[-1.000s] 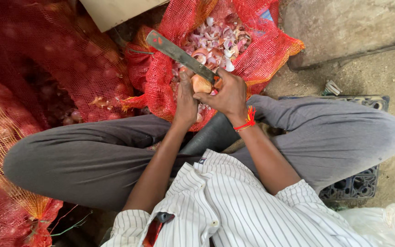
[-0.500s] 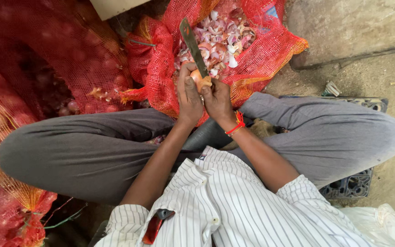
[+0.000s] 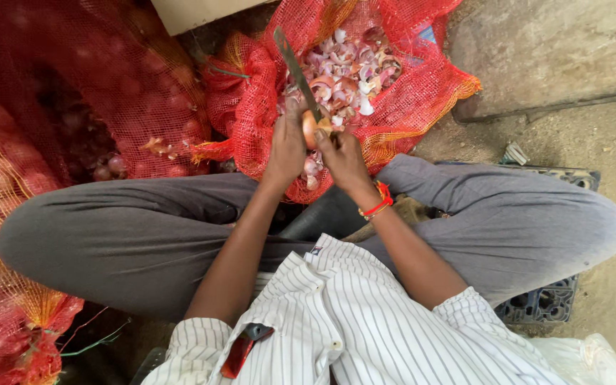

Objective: The person sits cross-legged and peels red onions one by one using a knife. They remove the outer skin and place the peeled onions into a nearby cardboard box while discarding the skins into a red mesh bag.

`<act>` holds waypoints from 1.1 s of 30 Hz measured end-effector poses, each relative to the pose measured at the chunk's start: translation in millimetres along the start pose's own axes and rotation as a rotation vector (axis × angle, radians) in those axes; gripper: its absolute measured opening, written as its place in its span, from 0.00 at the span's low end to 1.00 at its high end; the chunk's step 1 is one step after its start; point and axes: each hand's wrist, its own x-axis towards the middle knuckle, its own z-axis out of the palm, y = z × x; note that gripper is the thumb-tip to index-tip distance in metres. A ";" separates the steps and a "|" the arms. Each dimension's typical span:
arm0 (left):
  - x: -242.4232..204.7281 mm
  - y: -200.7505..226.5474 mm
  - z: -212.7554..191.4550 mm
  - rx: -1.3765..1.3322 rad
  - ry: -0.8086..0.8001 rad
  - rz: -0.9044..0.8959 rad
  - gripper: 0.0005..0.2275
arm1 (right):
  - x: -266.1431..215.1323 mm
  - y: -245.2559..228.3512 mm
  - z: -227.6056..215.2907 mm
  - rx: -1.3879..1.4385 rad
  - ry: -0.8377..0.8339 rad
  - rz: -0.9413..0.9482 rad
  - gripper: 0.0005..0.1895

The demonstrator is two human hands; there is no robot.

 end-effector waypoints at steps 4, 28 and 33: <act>-9.9 -1.5 -1.3 0.139 -0.010 0.190 0.24 | -3.6 -9.3 -0.2 0.133 -0.040 0.192 0.32; 7.2 7.3 -13.9 -0.927 -0.033 -0.218 0.13 | 16.0 -29.3 -67.5 -0.207 0.372 -0.137 0.29; 9.8 10.7 -11.6 -1.094 -0.008 -0.399 0.20 | 19.8 -38.6 -70.5 -0.459 0.324 -0.295 0.22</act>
